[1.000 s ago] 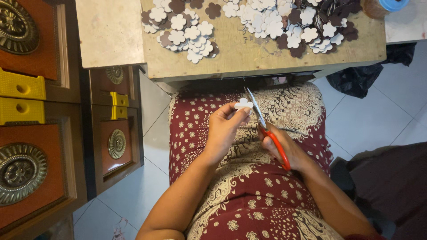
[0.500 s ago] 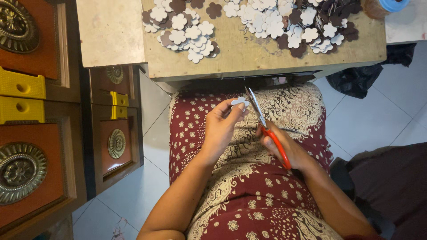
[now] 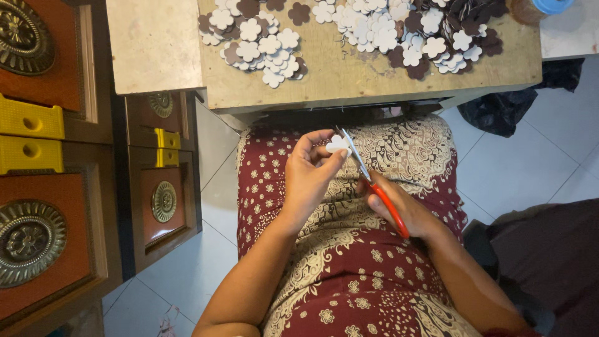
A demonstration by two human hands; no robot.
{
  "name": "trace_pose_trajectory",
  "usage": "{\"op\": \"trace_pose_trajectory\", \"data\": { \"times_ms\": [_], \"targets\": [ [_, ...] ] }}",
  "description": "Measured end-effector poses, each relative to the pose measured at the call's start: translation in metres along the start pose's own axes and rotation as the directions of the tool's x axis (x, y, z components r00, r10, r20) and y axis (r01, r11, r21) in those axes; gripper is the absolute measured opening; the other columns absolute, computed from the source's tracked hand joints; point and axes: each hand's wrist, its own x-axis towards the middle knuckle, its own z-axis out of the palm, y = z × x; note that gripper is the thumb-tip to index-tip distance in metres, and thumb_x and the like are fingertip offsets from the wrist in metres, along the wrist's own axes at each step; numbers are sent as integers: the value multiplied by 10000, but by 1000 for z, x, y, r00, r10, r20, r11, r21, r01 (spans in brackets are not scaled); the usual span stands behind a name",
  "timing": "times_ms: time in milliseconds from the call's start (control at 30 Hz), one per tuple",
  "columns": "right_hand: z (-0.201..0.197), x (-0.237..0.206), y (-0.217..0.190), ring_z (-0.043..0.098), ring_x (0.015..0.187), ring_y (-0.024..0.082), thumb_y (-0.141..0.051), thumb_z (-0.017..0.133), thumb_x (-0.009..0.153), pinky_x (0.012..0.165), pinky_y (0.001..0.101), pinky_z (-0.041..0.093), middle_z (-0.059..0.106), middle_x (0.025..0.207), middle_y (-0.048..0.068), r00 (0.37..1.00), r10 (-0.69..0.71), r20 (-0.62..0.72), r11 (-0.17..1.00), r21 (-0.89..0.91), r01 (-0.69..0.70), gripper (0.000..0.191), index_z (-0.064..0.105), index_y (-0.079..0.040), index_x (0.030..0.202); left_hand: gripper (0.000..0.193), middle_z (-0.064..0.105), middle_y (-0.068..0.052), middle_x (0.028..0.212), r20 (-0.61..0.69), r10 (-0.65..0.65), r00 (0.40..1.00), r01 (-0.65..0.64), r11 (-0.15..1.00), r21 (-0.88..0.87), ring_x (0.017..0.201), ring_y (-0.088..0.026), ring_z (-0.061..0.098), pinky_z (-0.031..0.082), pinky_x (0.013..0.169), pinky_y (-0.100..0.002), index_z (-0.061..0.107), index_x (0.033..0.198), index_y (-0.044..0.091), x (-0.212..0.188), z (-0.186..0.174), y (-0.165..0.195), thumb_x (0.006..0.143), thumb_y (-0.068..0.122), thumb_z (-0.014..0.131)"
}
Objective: The person sits on the floor and uses red-handled scissors to trim the edges of small white flower-shaped craft pieces. They pick up each piece from a pile on a low wooden table, trim it, and place it back on the table.
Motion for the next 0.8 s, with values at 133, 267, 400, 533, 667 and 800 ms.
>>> {"op": "trace_pose_trajectory", "data": {
  "times_ms": [133,267,400,533,667,800],
  "targets": [
    [0,0,4,545,640,158,-745,348,930,598,357,502,524,722,21,999,33,30,999,6,-33,781,534,-51,1235,389,693,-37,887,1,-5,1000,5,998,55,733,-39,627,501,608,-168,609,1233,-32,-1,2,5,891,40,779],
    [-1,1,8,551,640,164,-760,328,925,609,363,507,532,713,26,999,27,46,1000,-13,-26,797,541,-55,1231,373,704,-44,894,9,-8,1000,8,997,71,759,-48,653,525,635,-173,618,1222,-36,-1,1,9,894,41,777],
    [-1,1,7,522,618,175,-746,330,919,593,378,482,515,680,37,997,52,53,998,-27,-50,780,538,-57,1219,366,701,-39,890,8,-29,1000,27,992,122,762,-48,662,544,627,-182,621,1217,-28,-1,0,11,889,41,770],
    [-3,0,6,530,669,180,-711,345,965,621,375,482,532,750,50,998,-8,56,1000,-12,9,735,533,-37,1190,359,720,-55,909,15,-40,999,39,997,66,773,-57,670,549,645,-185,620,1211,-32,0,-2,9,888,22,766],
    [-3,1,8,544,714,184,-689,344,987,648,366,487,552,795,62,998,-36,51,998,-52,39,704,541,-37,1168,361,729,-66,919,25,-36,999,35,998,50,790,-68,685,560,668,-187,619,1215,-32,1,-3,9,887,9,763],
    [-2,1,9,576,735,181,-698,346,973,657,362,511,581,826,60,999,-23,49,998,-55,26,714,539,-32,1146,360,734,-72,926,29,-46,998,44,997,65,800,-73,690,567,676,-192,621,1218,-32,1,-4,10,890,12,762]
  ]
}}
